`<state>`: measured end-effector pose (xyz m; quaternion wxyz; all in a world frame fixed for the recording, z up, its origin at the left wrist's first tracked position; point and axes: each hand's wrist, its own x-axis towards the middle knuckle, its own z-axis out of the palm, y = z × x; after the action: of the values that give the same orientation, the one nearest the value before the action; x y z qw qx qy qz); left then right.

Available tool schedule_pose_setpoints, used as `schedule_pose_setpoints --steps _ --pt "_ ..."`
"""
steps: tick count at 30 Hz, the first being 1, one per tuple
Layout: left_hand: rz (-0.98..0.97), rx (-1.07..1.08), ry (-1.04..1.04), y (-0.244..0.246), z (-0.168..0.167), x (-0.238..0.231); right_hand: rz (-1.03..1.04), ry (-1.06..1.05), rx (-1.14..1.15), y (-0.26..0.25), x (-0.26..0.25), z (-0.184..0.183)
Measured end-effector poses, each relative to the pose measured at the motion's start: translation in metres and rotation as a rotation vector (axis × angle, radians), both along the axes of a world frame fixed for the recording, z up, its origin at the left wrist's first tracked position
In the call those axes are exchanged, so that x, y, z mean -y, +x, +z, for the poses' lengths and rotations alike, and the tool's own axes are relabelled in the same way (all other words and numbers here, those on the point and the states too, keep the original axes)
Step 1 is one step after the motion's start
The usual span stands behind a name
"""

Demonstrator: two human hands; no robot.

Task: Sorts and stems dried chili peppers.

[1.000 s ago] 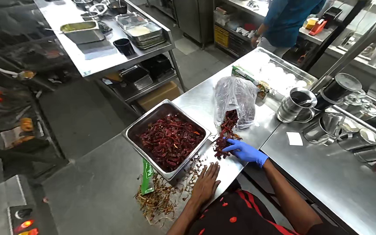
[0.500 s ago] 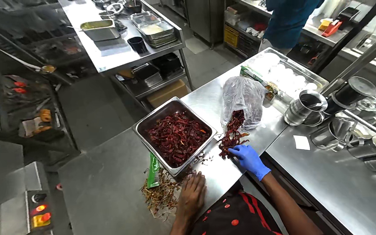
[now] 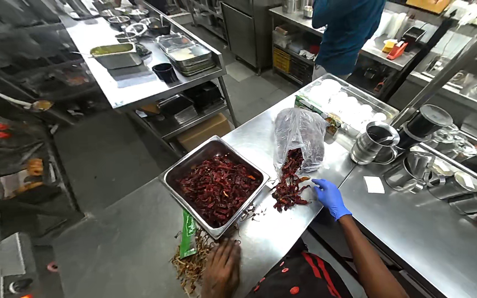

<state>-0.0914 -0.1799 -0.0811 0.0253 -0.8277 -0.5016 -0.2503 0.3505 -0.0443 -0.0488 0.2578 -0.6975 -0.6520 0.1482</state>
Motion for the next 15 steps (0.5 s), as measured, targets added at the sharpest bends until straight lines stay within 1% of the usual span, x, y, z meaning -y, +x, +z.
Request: schedule_pose_setpoints --steps 2,4,6,8,11,13,15 --pt "-0.123 0.045 0.020 0.016 0.010 0.004 0.025 0.058 0.071 -0.005 -0.014 -0.012" --pt "-0.215 0.090 0.037 0.035 0.017 0.000 0.032 0.041 0.164 -0.012 -0.034 -0.023" --pt "-0.249 0.141 0.078 0.053 0.022 -0.009 -0.006 -0.039 0.236 -0.016 -0.052 -0.033" --pt "-0.230 0.188 0.104 0.066 0.032 -0.016 -0.044 -0.043 0.252 -0.015 -0.059 -0.035" --pt "-0.156 0.222 0.083 0.073 0.055 -0.022 -0.049 -0.044 0.264 -0.014 -0.056 -0.024" --pt "-0.101 0.239 0.054 0.075 0.067 -0.025 -0.057 -0.023 0.307 -0.011 -0.046 -0.009" --pt "-0.067 0.281 0.038 0.079 0.073 -0.030 -0.048 -0.011 0.319 -0.006 -0.032 0.015"
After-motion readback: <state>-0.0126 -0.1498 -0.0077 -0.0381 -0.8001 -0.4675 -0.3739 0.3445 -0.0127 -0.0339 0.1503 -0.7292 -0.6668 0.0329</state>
